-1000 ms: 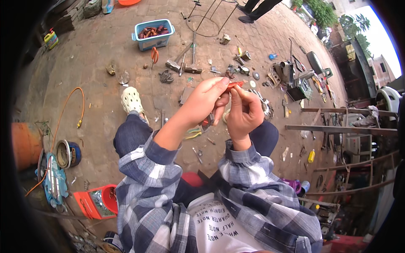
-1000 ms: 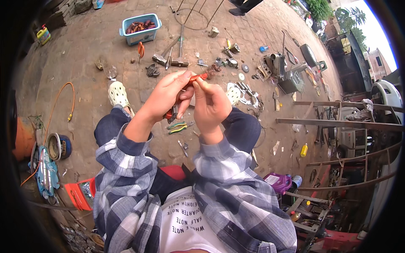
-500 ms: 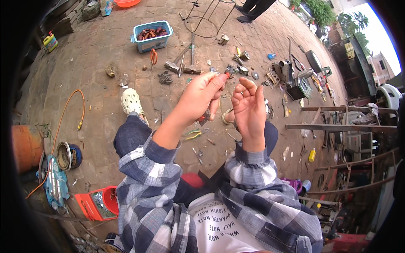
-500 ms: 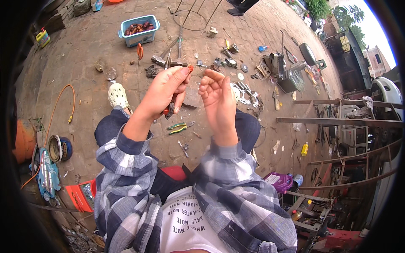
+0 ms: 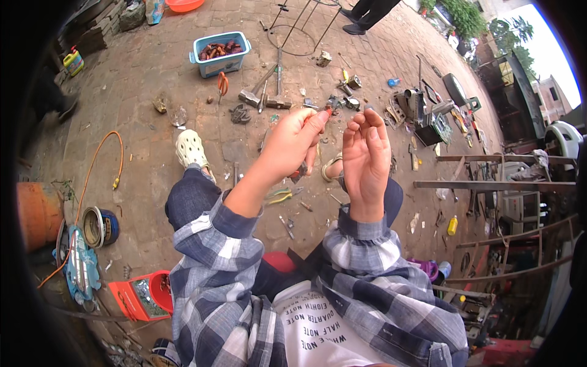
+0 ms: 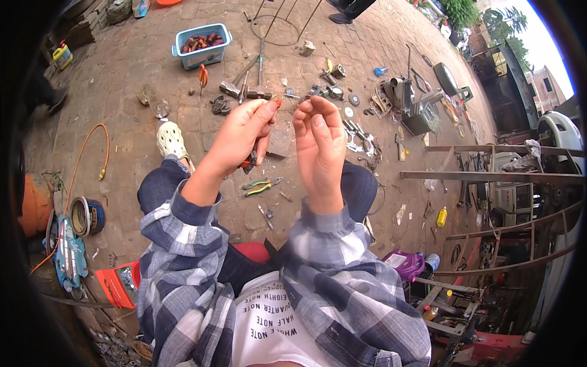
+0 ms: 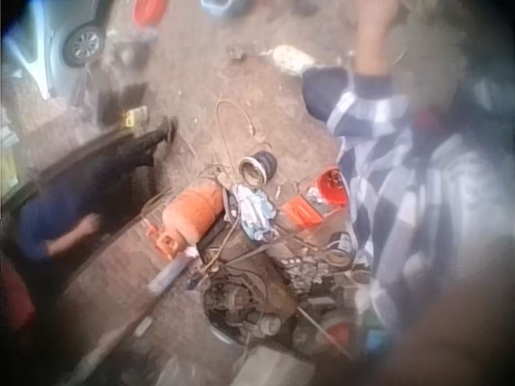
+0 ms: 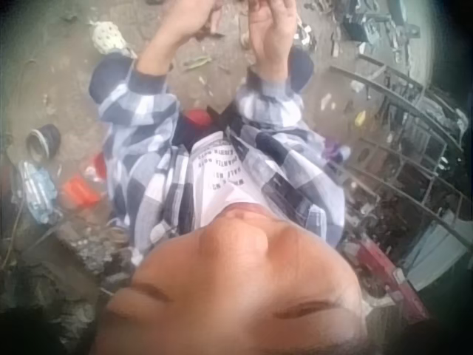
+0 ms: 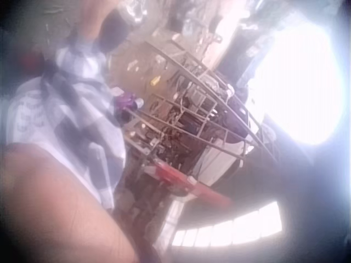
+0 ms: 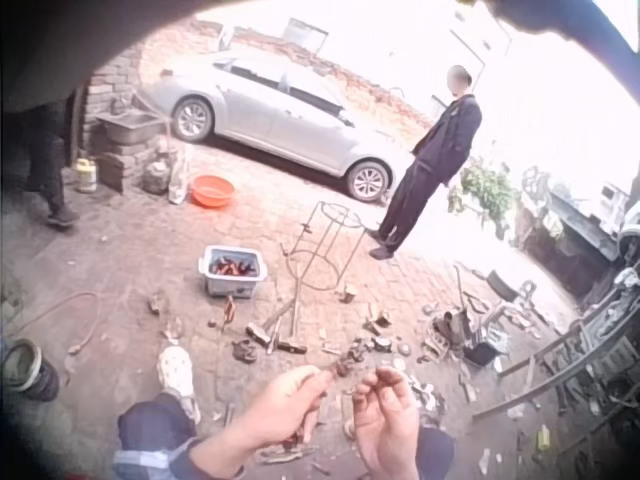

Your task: The person sits and peels the skin off several dates one by one, placing the peeled fruit into a nearby blue container. The hands handle each date individually, removing the outer layer and discarding the peel.

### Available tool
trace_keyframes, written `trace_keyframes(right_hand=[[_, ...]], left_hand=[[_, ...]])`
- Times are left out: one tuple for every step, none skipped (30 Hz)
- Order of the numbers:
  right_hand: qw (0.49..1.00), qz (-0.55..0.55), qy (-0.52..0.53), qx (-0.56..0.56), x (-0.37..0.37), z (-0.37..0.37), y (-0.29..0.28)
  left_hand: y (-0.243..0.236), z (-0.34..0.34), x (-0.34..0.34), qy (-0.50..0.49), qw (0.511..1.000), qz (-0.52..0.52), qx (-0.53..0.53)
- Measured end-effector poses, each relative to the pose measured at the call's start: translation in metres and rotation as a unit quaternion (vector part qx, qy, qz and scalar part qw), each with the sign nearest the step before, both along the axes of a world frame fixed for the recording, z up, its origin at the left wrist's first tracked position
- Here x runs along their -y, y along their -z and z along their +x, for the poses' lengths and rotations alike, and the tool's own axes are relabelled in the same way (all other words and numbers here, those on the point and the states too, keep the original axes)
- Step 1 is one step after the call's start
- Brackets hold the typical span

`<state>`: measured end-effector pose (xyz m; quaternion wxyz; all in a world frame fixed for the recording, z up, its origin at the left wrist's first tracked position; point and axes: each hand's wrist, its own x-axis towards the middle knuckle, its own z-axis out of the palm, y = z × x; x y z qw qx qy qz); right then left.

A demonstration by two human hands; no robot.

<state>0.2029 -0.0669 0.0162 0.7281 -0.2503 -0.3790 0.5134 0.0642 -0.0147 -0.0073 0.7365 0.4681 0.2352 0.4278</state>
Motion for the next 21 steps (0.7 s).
trace_keyframes(right_hand=[[1.0, 0.008, -0.001, -0.002, -0.001, -0.001, -0.001], [1.0, 0.017, -0.001, -0.005, -0.002, -0.002, -0.001], [1.0, 0.022, 0.004, -0.012, -0.002, -0.003, -0.002], [0.999, 0.028, 0.009, -0.018, -0.002, -0.003, -0.002], [0.999, 0.034, 0.014, -0.025, -0.003, -0.003, -0.002], [0.999, 0.038, 0.017, -0.026, -0.003, -0.003, -0.003], [0.999, 0.041, 0.021, -0.026, -0.004, -0.003, -0.004], [0.998, 0.045, 0.024, -0.026, -0.004, -0.002, -0.005], [0.998, 0.042, 0.022, -0.029, -0.005, -0.003, -0.005], [0.998, 0.04, 0.019, -0.032, -0.006, -0.004, -0.005], [0.999, 0.037, 0.017, -0.035, -0.006, -0.004, -0.005], [0.999, 0.039, -0.001, -0.027, -0.007, -0.004, -0.005], [0.999, 0.041, -0.019, -0.018, -0.009, -0.004, -0.005], [0.998, 0.043, -0.037, -0.01, -0.01, -0.004, -0.004], [0.998, 0.045, -0.052, -0.004, -0.012, -0.001, -0.001], [0.997, 0.047, -0.067, 0.002, -0.013, 0.001, 0.002], [0.995, 0.049, -0.082, 0.008, -0.014, 0.003, 0.003], [0.995, 0.052, -0.083, 0.018, -0.014, 0.005, 0.005], [0.995, 0.055, -0.084, 0.028, -0.014, 0.006, 0.005], [0.995, 0.056, -0.078, 0.04, -0.013, 0.011, 0.006], [0.994, 0.058, -0.073, 0.051, -0.013, 0.009, 0.007]], left_hand=[[0.001, 0.001, 0.0, -0.008, 1.0, 0.012, -0.012], [0.001, 0.002, 0.001, -0.022, 0.999, 0.027, -0.028], [0.001, 0.003, 0.001, -0.035, 0.998, 0.042, -0.045], [0.001, 0.004, 0.002, -0.048, 0.995, 0.056, -0.061], [0.0, 0.004, 0.002, -0.054, 0.994, 0.065, -0.07], [-0.002, 0.004, 0.003, -0.06, 0.992, 0.073, -0.079], [-0.004, 0.004, 0.004, -0.066, 0.991, 0.081, -0.089], [-0.005, 0.004, 0.004, -0.068, 0.989, 0.091, -0.099], [-0.007, 0.004, 0.006, -0.071, 0.986, 0.102, -0.109], [-0.007, 0.004, 0.006, -0.074, 0.984, 0.112, -0.119], [-0.004, 0.005, 0.005, -0.081, 0.98, 0.133, -0.121], [0.0, 0.007, 0.004, -0.09, 0.976, 0.154, -0.122], [0.002, 0.007, 0.004, -0.099, 0.972, 0.175, -0.124], [0.003, 0.006, 0.004, -0.099, 0.971, 0.177, -0.127], [0.003, 0.006, 0.004, -0.096, 0.971, 0.179, -0.128], [0.003, 0.007, 0.003, -0.094, 0.97, 0.18, -0.13], [0.004, 0.007, 0.003, -0.096, 0.97, 0.185, -0.128], [0.005, 0.008, 0.003, -0.098, 0.969, 0.189, -0.127], [0.006, 0.009, 0.003, -0.1, 0.968, 0.194, -0.126], [0.007, 0.014, 0.002, -0.09, 0.968, 0.196, -0.129], [0.007, 0.011, 0.002, -0.091, 0.966, 0.198, -0.139]])
